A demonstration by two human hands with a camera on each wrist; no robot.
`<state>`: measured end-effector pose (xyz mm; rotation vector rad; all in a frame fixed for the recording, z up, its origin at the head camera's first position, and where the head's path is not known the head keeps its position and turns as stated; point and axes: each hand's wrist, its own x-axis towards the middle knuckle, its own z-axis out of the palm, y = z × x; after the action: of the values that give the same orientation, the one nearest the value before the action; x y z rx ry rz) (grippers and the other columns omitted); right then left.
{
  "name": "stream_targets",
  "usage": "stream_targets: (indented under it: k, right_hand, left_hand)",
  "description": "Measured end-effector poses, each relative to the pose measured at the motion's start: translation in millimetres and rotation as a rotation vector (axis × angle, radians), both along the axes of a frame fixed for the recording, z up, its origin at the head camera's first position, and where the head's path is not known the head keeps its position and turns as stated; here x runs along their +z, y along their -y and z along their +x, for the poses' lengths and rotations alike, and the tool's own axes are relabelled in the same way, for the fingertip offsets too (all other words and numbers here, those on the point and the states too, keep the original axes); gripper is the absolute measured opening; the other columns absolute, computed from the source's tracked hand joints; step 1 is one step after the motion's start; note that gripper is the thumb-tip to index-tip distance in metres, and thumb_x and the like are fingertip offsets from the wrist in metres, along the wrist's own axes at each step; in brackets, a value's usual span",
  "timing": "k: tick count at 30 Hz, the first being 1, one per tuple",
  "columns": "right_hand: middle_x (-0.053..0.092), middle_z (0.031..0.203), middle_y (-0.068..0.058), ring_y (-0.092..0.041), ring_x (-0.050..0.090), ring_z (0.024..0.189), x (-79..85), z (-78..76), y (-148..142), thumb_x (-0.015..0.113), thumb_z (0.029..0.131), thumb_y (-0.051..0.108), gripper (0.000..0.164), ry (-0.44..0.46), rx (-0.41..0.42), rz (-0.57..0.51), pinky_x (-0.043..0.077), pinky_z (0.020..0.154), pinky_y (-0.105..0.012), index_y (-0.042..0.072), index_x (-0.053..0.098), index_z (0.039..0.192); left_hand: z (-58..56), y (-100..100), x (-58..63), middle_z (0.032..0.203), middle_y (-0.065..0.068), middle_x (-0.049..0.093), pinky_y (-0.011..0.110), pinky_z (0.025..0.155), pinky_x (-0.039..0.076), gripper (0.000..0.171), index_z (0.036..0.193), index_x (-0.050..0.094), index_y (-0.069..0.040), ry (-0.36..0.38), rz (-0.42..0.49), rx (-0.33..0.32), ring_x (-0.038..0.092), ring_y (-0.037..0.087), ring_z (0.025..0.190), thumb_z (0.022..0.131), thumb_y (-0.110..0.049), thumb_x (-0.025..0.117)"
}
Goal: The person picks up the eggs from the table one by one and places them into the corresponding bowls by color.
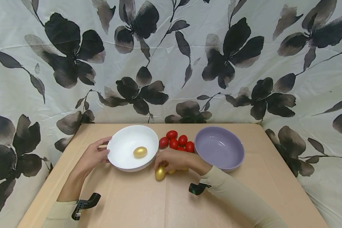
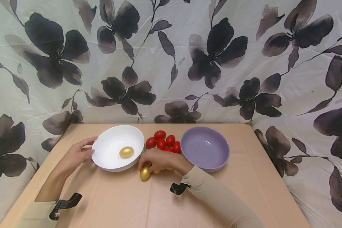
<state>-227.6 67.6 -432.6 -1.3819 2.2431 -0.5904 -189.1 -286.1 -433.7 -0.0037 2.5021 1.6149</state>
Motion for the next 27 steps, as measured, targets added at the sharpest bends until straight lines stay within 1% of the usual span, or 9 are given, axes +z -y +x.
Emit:
stream_targets:
  k: [2, 5, 9, 14, 18, 23, 27]
  right_hand:
    - [0.069, 0.112, 0.013, -0.003, 0.057, 0.107, -0.2, 0.3, 0.8, 0.084, 0.083, 0.013, 0.033, -0.015, 0.012, 0.011, 0.050, 0.093, -0.016, 0.020, 0.078, 0.115]
    - [0.068, 0.111, 0.013, -0.003, 0.057, 0.105, 0.2, 0.7, 2.3, 0.084, 0.083, 0.017, 0.033, -0.010, 0.027, 0.027, 0.049, 0.093, -0.016, 0.021, 0.078, 0.115]
    - [0.068, 0.111, 0.014, -0.004, 0.058, 0.104, 0.2, 0.5, 3.7, 0.084, 0.083, 0.017, 0.032, 0.002, 0.042, 0.042, 0.049, 0.094, -0.016, 0.022, 0.078, 0.114]
    - [0.069, 0.108, 0.015, -0.003, 0.058, 0.103, -1.6, -0.9, 5.6, 0.084, 0.083, 0.019, 0.030, -0.004, 0.076, 0.065, 0.049, 0.093, -0.015, 0.025, 0.078, 0.113]
    - [0.069, 0.109, 0.015, -0.003, 0.058, 0.103, -0.4, -0.5, 6.9, 0.084, 0.083, 0.019, 0.032, -0.006, 0.086, 0.092, 0.049, 0.092, -0.015, 0.024, 0.078, 0.114]
    - [0.070, 0.110, 0.012, -0.005, 0.058, 0.101, 4.1, 1.7, 8.5, 0.085, 0.083, 0.017, 0.034, -0.043, 0.098, 0.131, 0.050, 0.092, -0.017, 0.023, 0.078, 0.116]
    - [0.070, 0.110, 0.012, -0.006, 0.057, 0.102, 5.8, 3.2, 9.9, 0.085, 0.082, 0.017, 0.035, -0.075, 0.110, 0.170, 0.049, 0.093, -0.018, 0.024, 0.078, 0.116]
  left_hand:
    - [-0.2, 0.4, 0.0, 0.151, 0.030, 0.035, 0.043, 0.081, 0.063, 0.059, 0.158, 0.030, -0.003, -0.003, -0.001, -0.002, 0.057, 0.043, 0.120, 0.102, -0.002, 0.050]
    - [-0.3, 0.9, 0.4, 0.151, 0.031, 0.035, 0.044, 0.082, 0.062, 0.059, 0.158, 0.030, -0.003, -0.007, -0.002, -0.005, 0.057, 0.044, 0.120, 0.102, -0.002, 0.050]
    - [-0.4, 0.9, 1.1, 0.151, 0.031, 0.036, 0.045, 0.082, 0.062, 0.060, 0.158, 0.030, -0.003, -0.010, -0.001, -0.008, 0.057, 0.044, 0.118, 0.102, -0.002, 0.049]
    - [-0.7, 1.0, 1.4, 0.150, 0.031, 0.036, 0.047, 0.083, 0.062, 0.059, 0.158, 0.029, -0.002, -0.010, 0.004, -0.011, 0.057, 0.045, 0.119, 0.102, -0.001, 0.049]
    - [-0.6, 1.5, 1.3, 0.150, 0.031, 0.036, 0.047, 0.083, 0.062, 0.059, 0.158, 0.029, -0.001, -0.014, 0.000, -0.016, 0.057, 0.045, 0.119, 0.102, -0.001, 0.049]
    - [0.0, 0.4, 1.8, 0.150, 0.031, 0.036, 0.047, 0.083, 0.062, 0.060, 0.158, 0.029, -0.002, -0.009, 0.006, -0.013, 0.057, 0.045, 0.119, 0.102, -0.001, 0.049]
    - [0.2, -1.0, 1.3, 0.150, 0.032, 0.035, 0.046, 0.081, 0.062, 0.059, 0.158, 0.030, 0.000, -0.008, 0.011, -0.010, 0.057, 0.046, 0.120, 0.102, -0.001, 0.050]
